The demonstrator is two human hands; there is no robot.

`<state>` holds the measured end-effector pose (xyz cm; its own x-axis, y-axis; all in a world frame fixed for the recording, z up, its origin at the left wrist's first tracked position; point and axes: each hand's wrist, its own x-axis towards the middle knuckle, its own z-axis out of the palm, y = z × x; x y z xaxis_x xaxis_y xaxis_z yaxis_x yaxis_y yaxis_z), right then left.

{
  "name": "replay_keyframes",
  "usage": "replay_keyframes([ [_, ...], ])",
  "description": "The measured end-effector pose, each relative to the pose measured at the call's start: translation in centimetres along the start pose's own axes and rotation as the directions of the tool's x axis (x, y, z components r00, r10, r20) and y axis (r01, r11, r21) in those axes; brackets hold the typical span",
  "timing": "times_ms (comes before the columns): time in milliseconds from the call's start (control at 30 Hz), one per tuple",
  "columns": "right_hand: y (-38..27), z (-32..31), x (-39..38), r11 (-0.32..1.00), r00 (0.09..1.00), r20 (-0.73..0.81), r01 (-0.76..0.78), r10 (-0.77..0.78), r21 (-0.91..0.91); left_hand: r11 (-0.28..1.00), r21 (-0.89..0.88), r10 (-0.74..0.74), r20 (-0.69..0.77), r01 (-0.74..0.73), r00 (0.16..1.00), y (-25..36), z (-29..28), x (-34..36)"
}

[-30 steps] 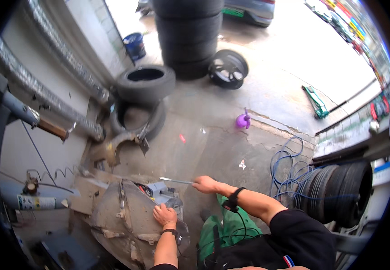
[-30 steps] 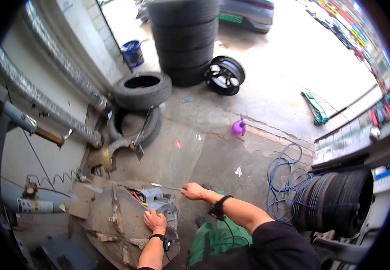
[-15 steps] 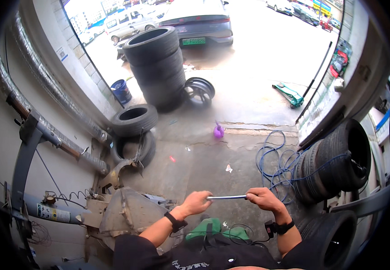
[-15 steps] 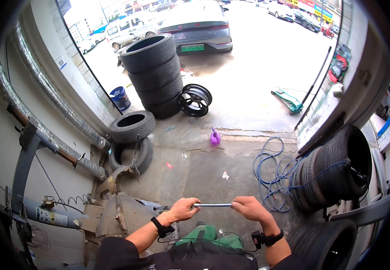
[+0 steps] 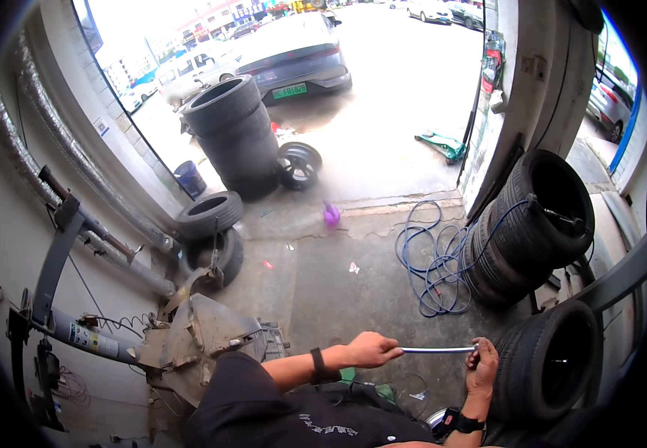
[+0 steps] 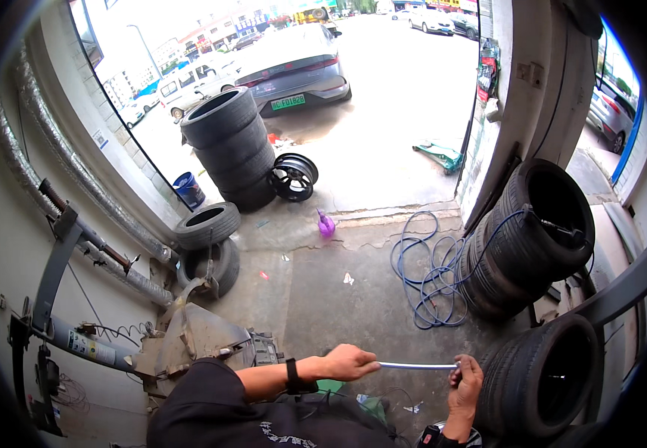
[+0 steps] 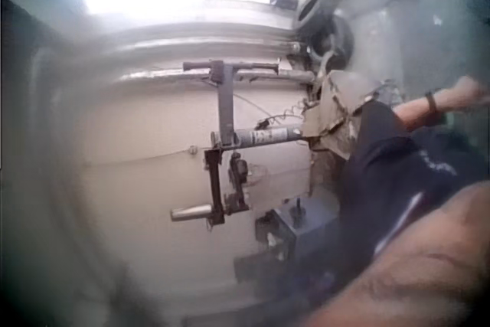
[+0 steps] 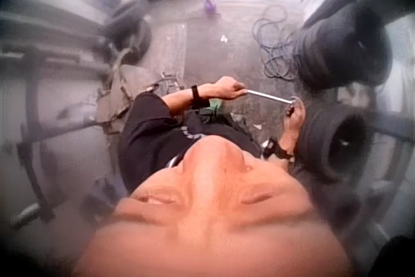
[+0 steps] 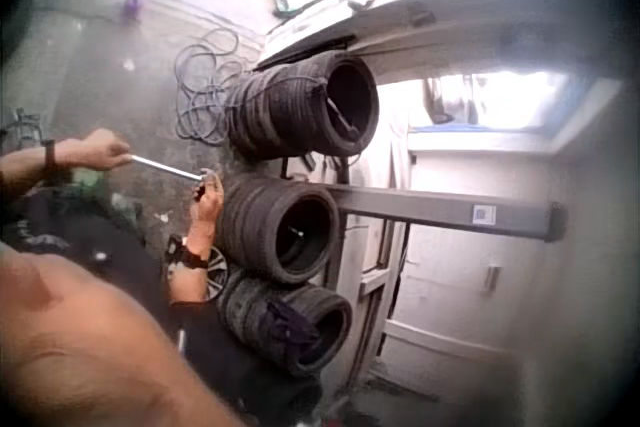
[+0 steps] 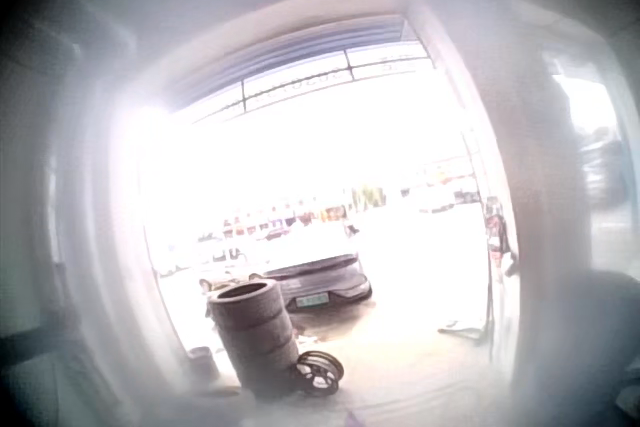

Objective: The person removes weights from a wheel rim using a tool, measures the rim with a tape, and places the rim on a tire changer machine. They then peel a sticker from a new tire and apply liquid to its bead using a spray bottle.

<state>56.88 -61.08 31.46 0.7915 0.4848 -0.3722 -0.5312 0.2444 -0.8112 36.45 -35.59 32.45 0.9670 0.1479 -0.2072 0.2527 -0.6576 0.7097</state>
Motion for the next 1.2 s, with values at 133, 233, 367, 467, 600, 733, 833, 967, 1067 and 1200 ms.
replay_keyframes([
  [133, -1.3, -4.2, -3.8, 0.979, 0.969, -0.246, 0.085, -0.037, 0.187, 0.996, -0.083, 0.043, 0.052, -0.038, 0.998, 5.6, 4.0, 0.6],
  [233, -1.5, -6.9, -5.5, 0.933, 0.94, -0.325, 0.205, -0.104, 0.295, 0.981, -0.179, 0.083, 0.066, -0.071, 0.994, 8.2, 6.1, 0.6],
  [367, -1.6, -8.2, -8.4, 0.898, 0.882, -0.439, 0.323, -0.171, 0.3, 0.967, -0.208, 0.172, 0.097, -0.15, 0.98, 10.0, 7.5, 0.5],
  [467, 0.0, -13.7, -9.8, 0.886, 0.895, -0.385, 0.351, -0.224, 0.302, 0.962, -0.113, 0.261, 0.13, -0.247, 0.957, 10.9, 8.5, 1.3],
  [600, 1.8, -10.9, -9.3, 0.835, 0.916, -0.381, 0.307, -0.128, 0.457, 0.985, -0.017, 0.172, 0.116, -0.172, 0.978, 11.4, 6.9, 0.4],
  [733, 4.1, -10.2, -14.5, 0.94, 0.853, -0.522, 0.191, -0.017, 0.281, 0.975, 0.017, 0.211, 0.266, -0.223, 0.941, 9.5, 9.8, -1.4],
  [833, 8.2, -10.9, -16.8, 0.933, 0.768, -0.635, 0.166, 0.079, 0.318, 0.98, -0.077, 0.199, 0.374, -0.184, 0.906, 8.1, 12.3, -1.6],
  [967, 16.3, -14.9, -21.6, 0.792, 0.674, -0.621, 0.085, 0.402, 0.605, 0.98, -0.14, 0.195, 0.592, -0.139, 0.782, 7.9, 16.2, -4.7],
  [1067, 19.3, -16.2, -22.5, 0.698, 0.621, -0.609, 0.135, 0.493, 0.703, 0.979, -0.115, 0.2, 0.709, -0.17, 0.676, 10.0, 18.2, -5.3],
  [1200, 21.7, -20.9, -23.1, 0.654, 0.605, -0.639, 0.244, 0.475, 0.716, 0.931, -0.251, 0.347, 0.832, -0.265, 0.434, 14.4, 21.9, -4.6],
])
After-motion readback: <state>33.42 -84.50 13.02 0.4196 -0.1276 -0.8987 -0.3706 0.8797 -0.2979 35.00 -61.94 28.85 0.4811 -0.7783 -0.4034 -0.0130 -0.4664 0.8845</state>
